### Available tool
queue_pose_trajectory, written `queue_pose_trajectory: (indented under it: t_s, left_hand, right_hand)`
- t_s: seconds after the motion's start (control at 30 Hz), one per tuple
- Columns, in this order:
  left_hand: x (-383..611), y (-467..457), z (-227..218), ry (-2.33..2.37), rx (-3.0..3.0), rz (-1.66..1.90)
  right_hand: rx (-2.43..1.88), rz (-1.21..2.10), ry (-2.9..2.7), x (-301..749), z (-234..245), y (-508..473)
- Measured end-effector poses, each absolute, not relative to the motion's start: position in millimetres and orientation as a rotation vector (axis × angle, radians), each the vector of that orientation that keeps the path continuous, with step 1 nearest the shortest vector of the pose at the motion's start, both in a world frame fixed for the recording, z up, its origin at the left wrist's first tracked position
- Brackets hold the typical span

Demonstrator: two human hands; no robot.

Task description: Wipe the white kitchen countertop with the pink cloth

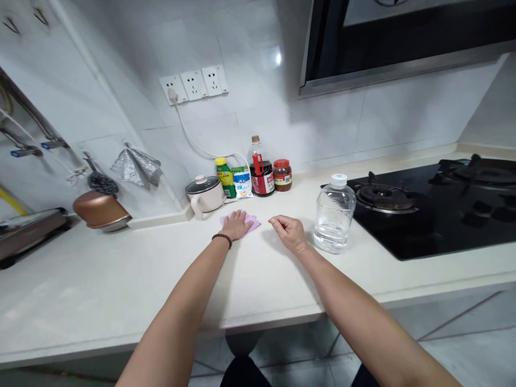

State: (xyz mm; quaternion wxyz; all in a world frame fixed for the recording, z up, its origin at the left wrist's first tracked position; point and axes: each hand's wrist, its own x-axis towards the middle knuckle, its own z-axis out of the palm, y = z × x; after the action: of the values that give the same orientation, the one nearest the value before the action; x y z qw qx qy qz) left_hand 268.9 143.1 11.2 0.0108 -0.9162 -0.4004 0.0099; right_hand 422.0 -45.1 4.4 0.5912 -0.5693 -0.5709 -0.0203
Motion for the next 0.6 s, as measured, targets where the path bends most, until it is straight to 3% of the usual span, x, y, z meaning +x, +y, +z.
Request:
queue_pose_trajectory:
  t_s: [0.3,0.6]
  left_hand:
    - [253,117,9,-1.184,-2.877,0.053]
    - [176,15,12,-0.904,-3.018,0.085]
  right_hand:
    - [-1.374,-0.045,-1.325,424,2,-44]
    - [-1.427,-0.071,-1.289,429,-2,-41]
